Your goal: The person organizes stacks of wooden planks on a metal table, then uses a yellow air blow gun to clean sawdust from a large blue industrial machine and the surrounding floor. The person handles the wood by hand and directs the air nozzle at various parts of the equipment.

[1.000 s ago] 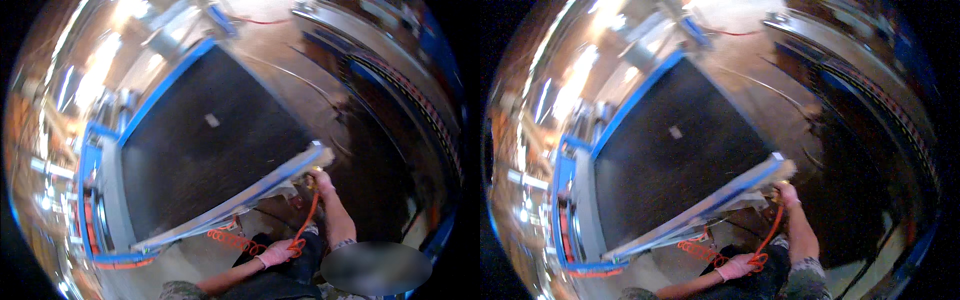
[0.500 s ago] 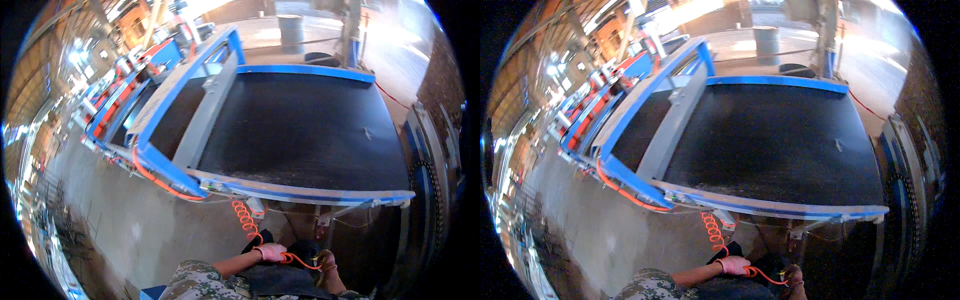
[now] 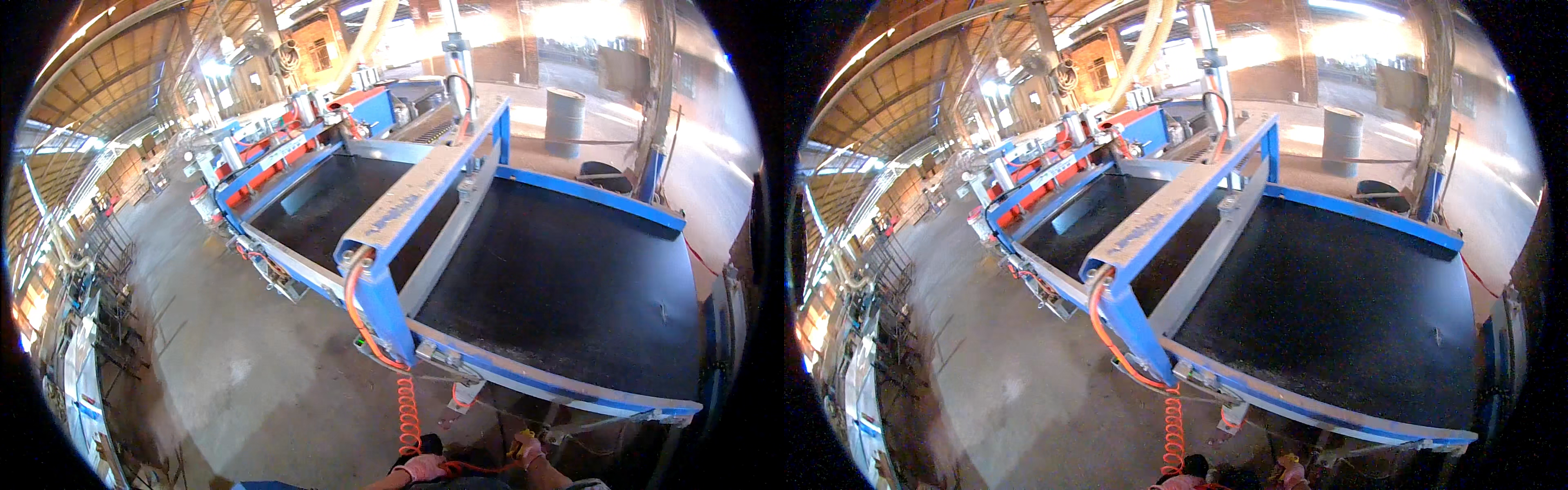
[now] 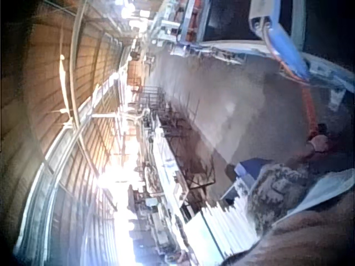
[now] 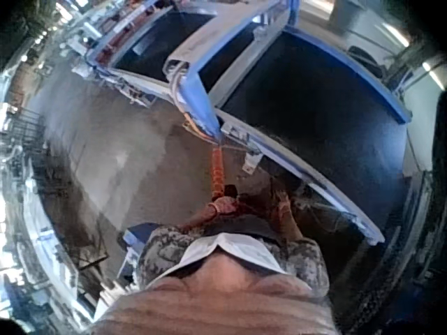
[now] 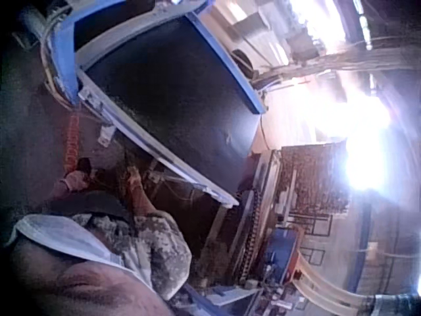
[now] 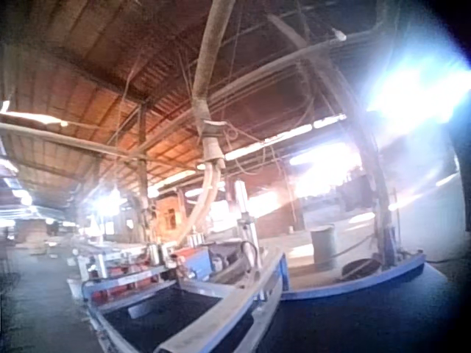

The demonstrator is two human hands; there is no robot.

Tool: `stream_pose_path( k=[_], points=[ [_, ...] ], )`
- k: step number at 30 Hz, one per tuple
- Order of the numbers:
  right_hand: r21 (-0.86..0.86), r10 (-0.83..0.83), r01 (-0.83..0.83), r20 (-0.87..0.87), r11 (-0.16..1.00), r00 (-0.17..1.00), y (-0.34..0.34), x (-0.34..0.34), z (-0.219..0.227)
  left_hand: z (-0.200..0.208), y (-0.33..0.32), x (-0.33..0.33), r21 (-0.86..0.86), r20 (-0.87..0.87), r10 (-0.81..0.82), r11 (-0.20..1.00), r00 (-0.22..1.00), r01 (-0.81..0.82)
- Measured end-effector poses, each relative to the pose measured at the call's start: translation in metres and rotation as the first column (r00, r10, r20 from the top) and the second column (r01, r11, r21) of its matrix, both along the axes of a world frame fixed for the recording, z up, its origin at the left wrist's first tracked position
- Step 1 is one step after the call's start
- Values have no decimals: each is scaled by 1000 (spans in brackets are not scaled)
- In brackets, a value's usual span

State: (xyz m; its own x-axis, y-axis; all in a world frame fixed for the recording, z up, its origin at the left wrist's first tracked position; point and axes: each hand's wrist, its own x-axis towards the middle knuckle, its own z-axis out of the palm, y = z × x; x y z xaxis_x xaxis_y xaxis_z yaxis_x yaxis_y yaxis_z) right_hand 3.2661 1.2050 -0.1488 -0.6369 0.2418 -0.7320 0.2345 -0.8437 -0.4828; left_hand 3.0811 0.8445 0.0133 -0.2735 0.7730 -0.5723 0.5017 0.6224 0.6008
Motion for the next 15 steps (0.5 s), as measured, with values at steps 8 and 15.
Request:
stream_pose_path(
  k=[8,15],
  points=[
    [-27,278,-282,-110,959,954,-84,-76,71,-9,-78,-83,-86,131,67,995,989,-56],
    [361,629,-536,-227,763,744,-239,-227,84,51,-225,-225,-27,59,19,999,998,-17]
  ],
)
